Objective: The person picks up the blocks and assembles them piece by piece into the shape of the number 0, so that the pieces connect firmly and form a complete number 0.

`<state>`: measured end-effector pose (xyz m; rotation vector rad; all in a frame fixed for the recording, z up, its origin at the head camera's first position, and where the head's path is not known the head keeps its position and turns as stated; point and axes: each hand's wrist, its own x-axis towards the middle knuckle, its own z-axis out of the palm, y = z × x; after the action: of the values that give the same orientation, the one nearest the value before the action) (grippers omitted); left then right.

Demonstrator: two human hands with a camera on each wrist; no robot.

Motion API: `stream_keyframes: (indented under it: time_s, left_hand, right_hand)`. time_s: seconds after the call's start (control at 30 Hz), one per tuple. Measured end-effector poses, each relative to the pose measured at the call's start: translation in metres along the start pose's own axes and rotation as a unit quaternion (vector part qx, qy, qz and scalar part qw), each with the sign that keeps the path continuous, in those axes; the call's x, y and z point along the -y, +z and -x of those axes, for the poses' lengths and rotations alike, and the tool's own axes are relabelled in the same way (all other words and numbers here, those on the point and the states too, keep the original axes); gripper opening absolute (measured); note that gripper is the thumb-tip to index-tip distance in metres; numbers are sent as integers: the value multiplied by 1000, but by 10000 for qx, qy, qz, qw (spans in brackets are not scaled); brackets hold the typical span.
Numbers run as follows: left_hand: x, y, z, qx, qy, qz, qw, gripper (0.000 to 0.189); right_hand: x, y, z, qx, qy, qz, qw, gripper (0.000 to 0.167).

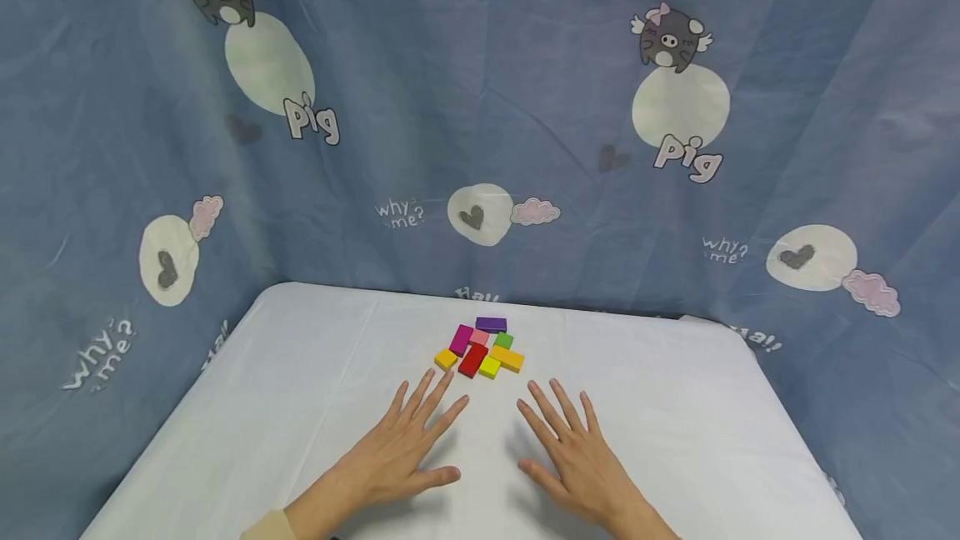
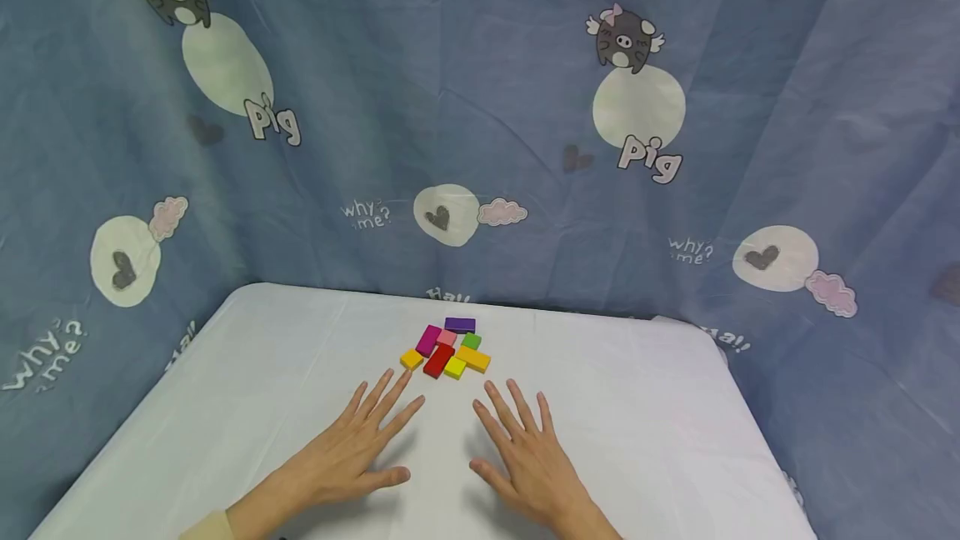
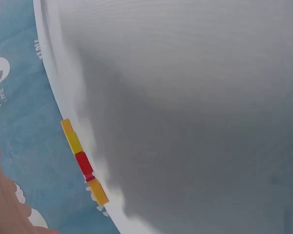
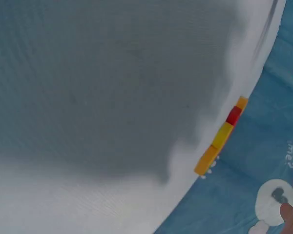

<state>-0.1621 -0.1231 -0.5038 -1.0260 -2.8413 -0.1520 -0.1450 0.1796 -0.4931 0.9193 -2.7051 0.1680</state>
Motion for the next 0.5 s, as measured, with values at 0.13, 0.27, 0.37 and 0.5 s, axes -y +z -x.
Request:
stream_keyframes:
  time_s: [0.13, 0.27, 0.37, 0.5]
  left_hand:
    - [1, 3, 0, 18, -74, 84, 9999, 88]
    - [2, 7, 0, 3, -113, 210, 9997, 87]
    - [3, 10, -2, -40, -101, 186, 9998, 87]
    - [6, 11, -6, -142, -62, 77, 9999, 87]
  right_hand:
    - [-3, 5, -1, 156, 222, -270, 9993, 71]
    - [-7, 12, -1, 253, 443, -433, 9978, 69]
    - [-10, 16, -2, 211, 486, -479, 9974, 69]
    - [-12, 19, -8, 71, 461, -570, 9973, 67]
